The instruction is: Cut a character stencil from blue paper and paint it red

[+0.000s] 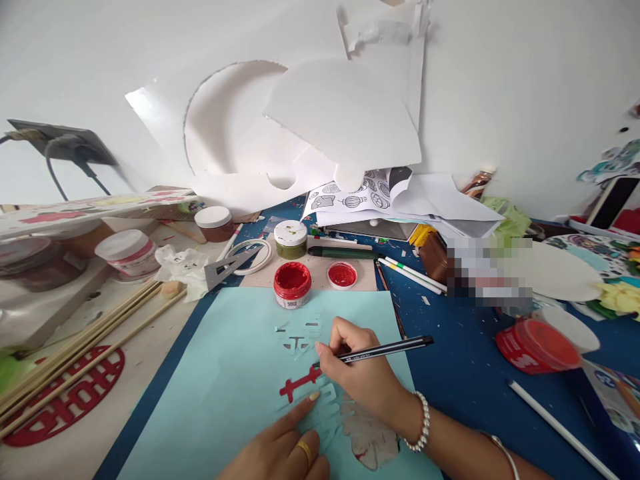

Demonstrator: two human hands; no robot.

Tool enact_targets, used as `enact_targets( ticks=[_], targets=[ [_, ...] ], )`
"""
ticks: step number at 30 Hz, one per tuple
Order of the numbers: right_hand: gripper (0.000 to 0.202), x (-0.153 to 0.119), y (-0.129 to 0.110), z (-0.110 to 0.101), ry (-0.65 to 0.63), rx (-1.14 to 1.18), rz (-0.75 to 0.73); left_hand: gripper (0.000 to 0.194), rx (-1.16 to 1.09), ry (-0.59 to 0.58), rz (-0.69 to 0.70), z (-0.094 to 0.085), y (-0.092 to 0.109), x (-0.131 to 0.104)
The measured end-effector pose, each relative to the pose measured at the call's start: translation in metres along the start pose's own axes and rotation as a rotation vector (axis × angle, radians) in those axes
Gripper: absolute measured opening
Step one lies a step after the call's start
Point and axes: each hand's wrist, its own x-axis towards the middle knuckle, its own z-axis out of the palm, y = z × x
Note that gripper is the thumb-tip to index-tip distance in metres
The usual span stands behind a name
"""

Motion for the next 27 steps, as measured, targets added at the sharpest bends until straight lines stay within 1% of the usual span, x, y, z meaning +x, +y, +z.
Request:
enact_targets(
  ticks=[7, 11, 15, 21, 23, 27],
  targets=[
    [0.028, 0.0005, 0.0001, 0.0003, 0.013, 0.023, 0.005, 0.049, -0.015, 0.029, 0.000, 0.0009, -0.0016, 0.0010],
    [0.028, 0.0002, -0.0002, -0.0008, -0.009, 0.007, 0.004, 0.047, -0.003, 0.009, -0.004, 0.0009, -0.0013, 0.0007],
    [0.028, -0.0001, -0.0002, -0.0010, -0.003, 0.003, -0.009, 0.044, -0.017, -0.026, -0.007, 0.0002, -0.0001, 0.0002],
    [0.027, 0.0001, 0.0004, -0.0007, -0.001, 0.009, -0.018, 0.046, -0.019, -0.009, 0.001, 0.0004, -0.0017, 0.0006],
    [0.027, 0.0005, 0.0010, -0.0010, 0.019, 0.033, -0.017, 0.046, -0.024, -0.011, 0.000, -0.0004, -0.0017, 0.0008],
    [0.028, 0.0016, 0.0019, -0.0015, 0.119, 0.080, 0.023, 0.050, -0.021, 0.016, -0.010, -0.0013, -0.0013, 0.0014]
  ],
)
